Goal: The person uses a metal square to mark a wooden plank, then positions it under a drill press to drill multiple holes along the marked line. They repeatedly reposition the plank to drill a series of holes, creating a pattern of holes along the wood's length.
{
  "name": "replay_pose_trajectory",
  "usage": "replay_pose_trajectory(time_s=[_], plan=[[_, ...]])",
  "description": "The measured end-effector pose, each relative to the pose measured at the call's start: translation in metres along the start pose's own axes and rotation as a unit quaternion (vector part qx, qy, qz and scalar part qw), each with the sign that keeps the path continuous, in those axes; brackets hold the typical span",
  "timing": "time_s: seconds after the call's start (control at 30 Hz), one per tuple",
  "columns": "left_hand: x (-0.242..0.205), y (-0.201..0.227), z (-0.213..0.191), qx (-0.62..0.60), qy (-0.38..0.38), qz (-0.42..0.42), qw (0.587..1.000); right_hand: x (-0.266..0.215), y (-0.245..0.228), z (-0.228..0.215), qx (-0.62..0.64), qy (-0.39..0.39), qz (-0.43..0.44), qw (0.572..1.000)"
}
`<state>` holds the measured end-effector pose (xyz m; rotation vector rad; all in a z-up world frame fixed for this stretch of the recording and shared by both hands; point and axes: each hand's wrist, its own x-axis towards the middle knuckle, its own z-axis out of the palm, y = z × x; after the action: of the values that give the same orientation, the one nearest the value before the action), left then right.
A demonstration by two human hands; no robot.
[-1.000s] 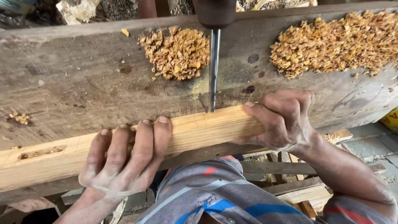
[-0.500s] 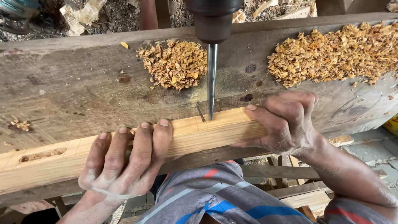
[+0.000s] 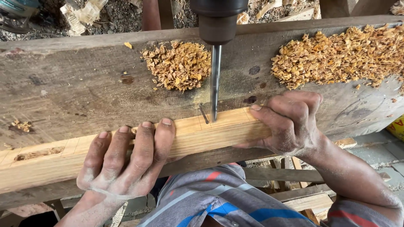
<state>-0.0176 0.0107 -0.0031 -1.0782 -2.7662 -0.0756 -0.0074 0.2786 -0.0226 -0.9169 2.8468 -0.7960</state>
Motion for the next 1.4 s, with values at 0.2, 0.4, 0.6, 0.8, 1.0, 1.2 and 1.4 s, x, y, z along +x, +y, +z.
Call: replay_pose_trajectory(time_s=[0.2, 0.4, 0.6, 0.8, 1.0, 1.2, 1.4], plan=[[0.002, 0.001, 0.000, -0.007, -0.017, -0.003, 1.000, -0.004, 0.004, -0.001, -0.003, -0.014, -0.004, 1.000], [0.005, 0.002, 0.002, -0.012, 0.006, -0.010, 1.000, -0.006, 0.004, -0.002, -0.011, -0.023, 0.008, 1.000], [0.005, 0.004, 0.003, -0.011, 0.013, -0.021, 1.000, -0.003, 0.006, -0.002, -0.003, -0.016, 0.002, 1.000], [0.003, 0.002, -0.001, -0.011, -0.012, -0.027, 0.999, 0.004, 0.004, -0.004, -0.006, -0.012, -0.010, 1.000], [0.003, 0.001, -0.002, -0.010, -0.020, -0.032, 0.999, 0.007, 0.005, -0.004, -0.005, -0.011, -0.011, 1.000], [0.005, -0.001, 0.000, -0.012, -0.013, -0.031, 0.999, 0.006, 0.008, -0.004, -0.008, -0.009, -0.009, 1.000], [0.010, -0.003, 0.002, -0.007, 0.007, -0.039, 0.999, 0.012, 0.010, -0.005, -0.018, 0.002, -0.017, 1.000]])
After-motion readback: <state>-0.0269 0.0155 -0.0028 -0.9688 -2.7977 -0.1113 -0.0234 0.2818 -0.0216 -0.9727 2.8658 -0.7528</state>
